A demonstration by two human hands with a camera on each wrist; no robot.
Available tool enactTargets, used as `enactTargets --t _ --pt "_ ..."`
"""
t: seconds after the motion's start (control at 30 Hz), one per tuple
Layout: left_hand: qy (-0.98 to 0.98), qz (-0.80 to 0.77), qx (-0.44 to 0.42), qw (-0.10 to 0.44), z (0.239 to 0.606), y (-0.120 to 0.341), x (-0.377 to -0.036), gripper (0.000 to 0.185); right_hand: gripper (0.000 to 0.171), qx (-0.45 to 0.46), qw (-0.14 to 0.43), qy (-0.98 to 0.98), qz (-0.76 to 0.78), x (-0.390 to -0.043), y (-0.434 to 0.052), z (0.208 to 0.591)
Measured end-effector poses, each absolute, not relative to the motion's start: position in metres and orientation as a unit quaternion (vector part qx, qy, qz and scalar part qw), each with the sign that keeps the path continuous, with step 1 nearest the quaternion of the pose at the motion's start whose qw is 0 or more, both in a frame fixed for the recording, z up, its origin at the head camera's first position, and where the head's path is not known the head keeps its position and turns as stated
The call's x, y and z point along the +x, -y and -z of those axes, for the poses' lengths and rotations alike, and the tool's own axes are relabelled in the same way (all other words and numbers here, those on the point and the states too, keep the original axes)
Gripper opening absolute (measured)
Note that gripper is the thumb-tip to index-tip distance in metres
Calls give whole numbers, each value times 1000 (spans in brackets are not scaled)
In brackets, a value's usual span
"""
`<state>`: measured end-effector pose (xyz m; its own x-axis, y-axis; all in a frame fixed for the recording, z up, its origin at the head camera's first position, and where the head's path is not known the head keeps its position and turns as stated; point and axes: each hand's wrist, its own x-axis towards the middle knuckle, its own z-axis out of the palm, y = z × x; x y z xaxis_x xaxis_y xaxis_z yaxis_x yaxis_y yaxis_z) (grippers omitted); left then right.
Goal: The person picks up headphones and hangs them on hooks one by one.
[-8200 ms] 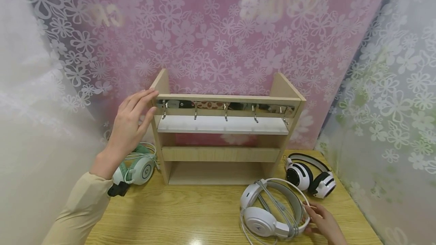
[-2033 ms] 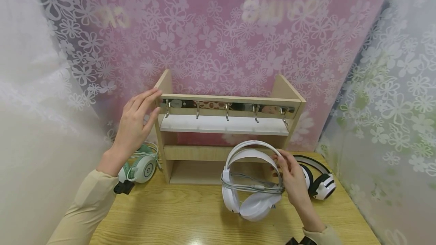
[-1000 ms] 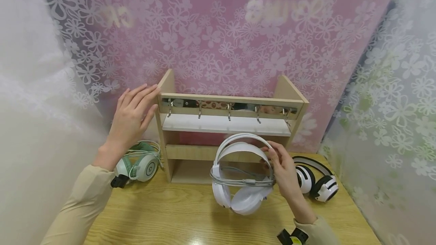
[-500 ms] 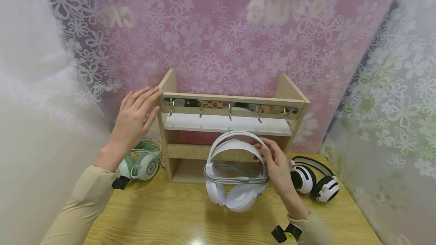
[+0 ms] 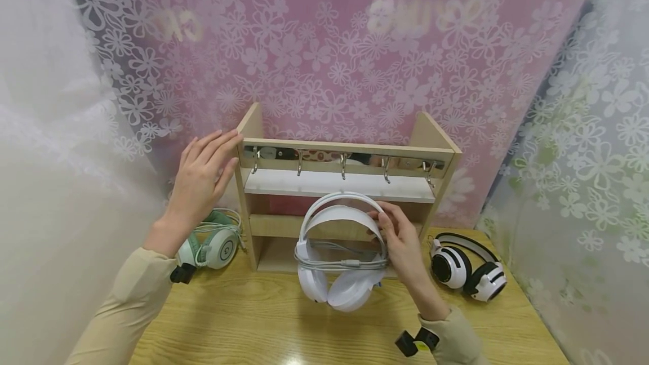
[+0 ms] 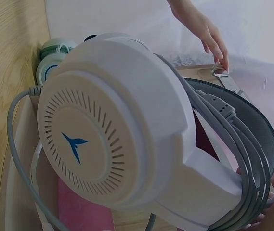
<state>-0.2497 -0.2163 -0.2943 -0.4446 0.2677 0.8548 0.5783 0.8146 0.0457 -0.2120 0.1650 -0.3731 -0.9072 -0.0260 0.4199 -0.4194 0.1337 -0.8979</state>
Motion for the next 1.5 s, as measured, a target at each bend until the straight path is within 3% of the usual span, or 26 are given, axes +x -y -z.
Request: enactTargets --t 1.5 --pt "833 153 -246 472 297 214 -250 44 31 224 140 706 -657 -218 -101 360"
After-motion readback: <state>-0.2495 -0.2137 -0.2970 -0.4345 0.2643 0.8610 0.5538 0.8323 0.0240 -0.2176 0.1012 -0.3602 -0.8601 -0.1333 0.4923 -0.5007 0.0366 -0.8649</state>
